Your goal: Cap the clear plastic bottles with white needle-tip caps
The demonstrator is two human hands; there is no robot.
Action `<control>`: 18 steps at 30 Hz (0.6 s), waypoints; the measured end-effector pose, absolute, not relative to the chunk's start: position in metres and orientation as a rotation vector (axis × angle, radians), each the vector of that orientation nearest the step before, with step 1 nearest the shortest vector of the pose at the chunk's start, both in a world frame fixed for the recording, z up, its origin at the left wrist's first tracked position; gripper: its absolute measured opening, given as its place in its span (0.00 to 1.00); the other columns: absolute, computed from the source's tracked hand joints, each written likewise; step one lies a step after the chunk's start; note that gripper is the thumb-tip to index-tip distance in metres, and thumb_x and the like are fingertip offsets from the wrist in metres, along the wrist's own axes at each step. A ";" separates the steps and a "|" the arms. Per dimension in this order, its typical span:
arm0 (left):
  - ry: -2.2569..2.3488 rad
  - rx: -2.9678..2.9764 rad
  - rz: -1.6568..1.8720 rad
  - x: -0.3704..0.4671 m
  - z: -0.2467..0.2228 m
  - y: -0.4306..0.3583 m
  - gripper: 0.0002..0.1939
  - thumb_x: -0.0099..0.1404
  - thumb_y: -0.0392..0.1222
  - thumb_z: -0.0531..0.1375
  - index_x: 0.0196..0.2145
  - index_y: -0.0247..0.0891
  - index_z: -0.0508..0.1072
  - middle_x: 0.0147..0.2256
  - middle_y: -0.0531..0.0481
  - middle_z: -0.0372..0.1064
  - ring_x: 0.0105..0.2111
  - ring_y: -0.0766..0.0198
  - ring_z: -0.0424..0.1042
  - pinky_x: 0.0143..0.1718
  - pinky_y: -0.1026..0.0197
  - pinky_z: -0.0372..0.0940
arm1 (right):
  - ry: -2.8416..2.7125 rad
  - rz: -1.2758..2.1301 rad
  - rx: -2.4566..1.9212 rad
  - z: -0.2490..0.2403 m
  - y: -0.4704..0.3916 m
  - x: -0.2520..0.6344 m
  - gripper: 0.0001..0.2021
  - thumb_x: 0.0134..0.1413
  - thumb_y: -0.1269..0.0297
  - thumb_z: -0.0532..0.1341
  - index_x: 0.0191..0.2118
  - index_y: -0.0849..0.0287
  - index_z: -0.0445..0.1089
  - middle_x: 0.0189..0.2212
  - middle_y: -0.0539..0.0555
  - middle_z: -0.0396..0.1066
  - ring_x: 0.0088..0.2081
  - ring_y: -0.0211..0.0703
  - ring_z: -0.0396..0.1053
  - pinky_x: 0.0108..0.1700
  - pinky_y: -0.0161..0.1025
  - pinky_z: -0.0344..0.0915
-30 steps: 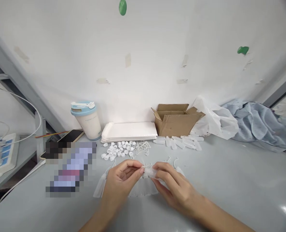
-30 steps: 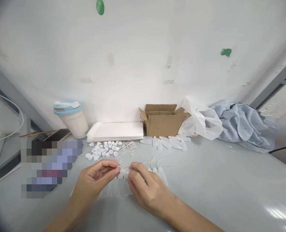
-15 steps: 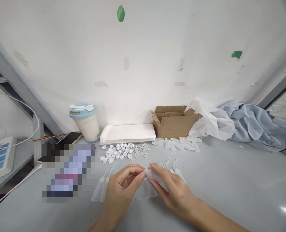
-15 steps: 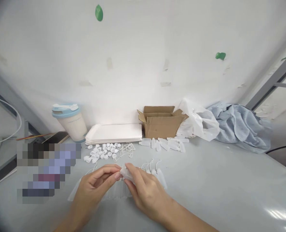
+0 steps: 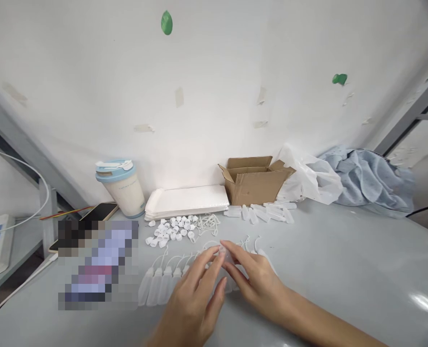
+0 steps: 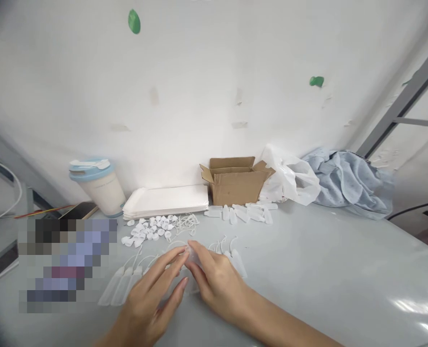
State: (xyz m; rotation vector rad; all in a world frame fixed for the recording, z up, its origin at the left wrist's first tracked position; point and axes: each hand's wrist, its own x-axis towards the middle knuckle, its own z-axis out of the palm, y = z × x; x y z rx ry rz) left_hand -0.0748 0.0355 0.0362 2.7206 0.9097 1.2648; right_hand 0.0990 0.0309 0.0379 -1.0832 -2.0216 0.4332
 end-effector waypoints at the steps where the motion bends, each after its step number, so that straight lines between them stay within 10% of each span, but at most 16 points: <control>1: 0.905 2.748 1.256 -0.075 0.036 0.035 0.19 0.64 0.29 0.53 0.53 0.27 0.64 0.50 0.33 0.65 0.50 0.55 0.67 0.48 0.60 0.68 | -1.993 0.498 -1.104 0.039 0.031 0.099 0.18 0.62 0.70 0.49 0.57 0.58 0.54 0.35 0.56 0.73 0.31 0.42 0.72 0.32 0.37 0.69; 18: 0.923 2.651 1.347 -0.075 0.038 0.035 0.20 0.64 0.28 0.52 0.54 0.31 0.62 0.50 0.38 0.65 0.51 0.58 0.66 0.50 0.60 0.66 | -1.658 1.163 -1.008 0.050 0.032 0.096 0.13 0.62 0.61 0.51 0.51 0.57 0.59 0.29 0.50 0.68 0.28 0.36 0.65 0.30 0.34 0.67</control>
